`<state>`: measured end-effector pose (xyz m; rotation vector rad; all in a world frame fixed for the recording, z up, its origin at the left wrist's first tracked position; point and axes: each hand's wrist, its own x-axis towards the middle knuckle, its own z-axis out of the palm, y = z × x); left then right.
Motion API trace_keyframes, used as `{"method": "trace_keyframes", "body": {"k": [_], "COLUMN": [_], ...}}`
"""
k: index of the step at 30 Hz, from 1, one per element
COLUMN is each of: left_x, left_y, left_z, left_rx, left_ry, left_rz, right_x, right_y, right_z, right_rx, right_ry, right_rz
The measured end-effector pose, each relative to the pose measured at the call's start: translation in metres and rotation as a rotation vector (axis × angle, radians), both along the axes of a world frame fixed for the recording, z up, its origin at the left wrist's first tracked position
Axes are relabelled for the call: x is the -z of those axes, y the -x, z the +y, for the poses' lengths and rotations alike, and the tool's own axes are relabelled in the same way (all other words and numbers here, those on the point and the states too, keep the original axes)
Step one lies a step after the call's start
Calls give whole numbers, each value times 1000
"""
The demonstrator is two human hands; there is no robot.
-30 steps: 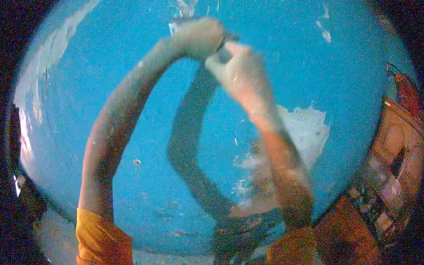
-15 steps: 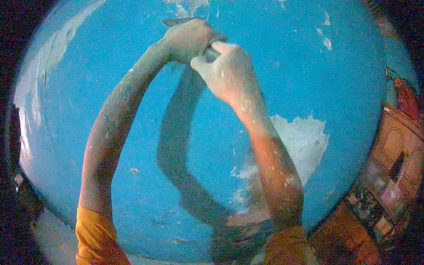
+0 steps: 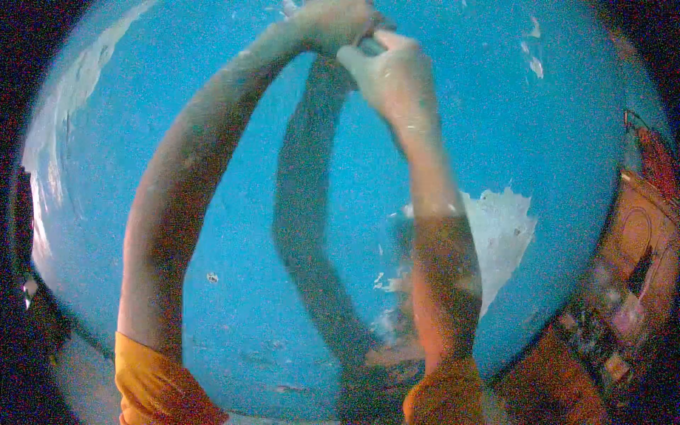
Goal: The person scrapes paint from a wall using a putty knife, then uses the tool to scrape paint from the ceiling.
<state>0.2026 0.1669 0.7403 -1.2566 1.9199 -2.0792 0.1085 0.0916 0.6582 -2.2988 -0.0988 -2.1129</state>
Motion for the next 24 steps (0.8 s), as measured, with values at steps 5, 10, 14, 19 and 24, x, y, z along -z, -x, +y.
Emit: {"method": "trace_keyframes", "body": {"k": [5, 10, 14, 19, 24], "left_x": [51, 15, 21, 29, 29], "left_y": [19, -29, 19, 19, 25], "left_z": [18, -6, 10, 10, 7], "left_rx": [-143, -5, -35, 73, 62], "left_ry": [-322, -94, -196, -379, -321], "left_rz": [241, 88, 150, 328, 68], "right_x": [60, 28, 25, 41, 33], "right_y": [18, -31, 26, 24, 42], "right_z": [25, -1, 16, 38, 18], "right_rx": [-89, -108, -103, -20, 142], "right_ry": [-171, 16, -84, -137, 13], "right_rz": [106, -141, 11, -65, 65]}}
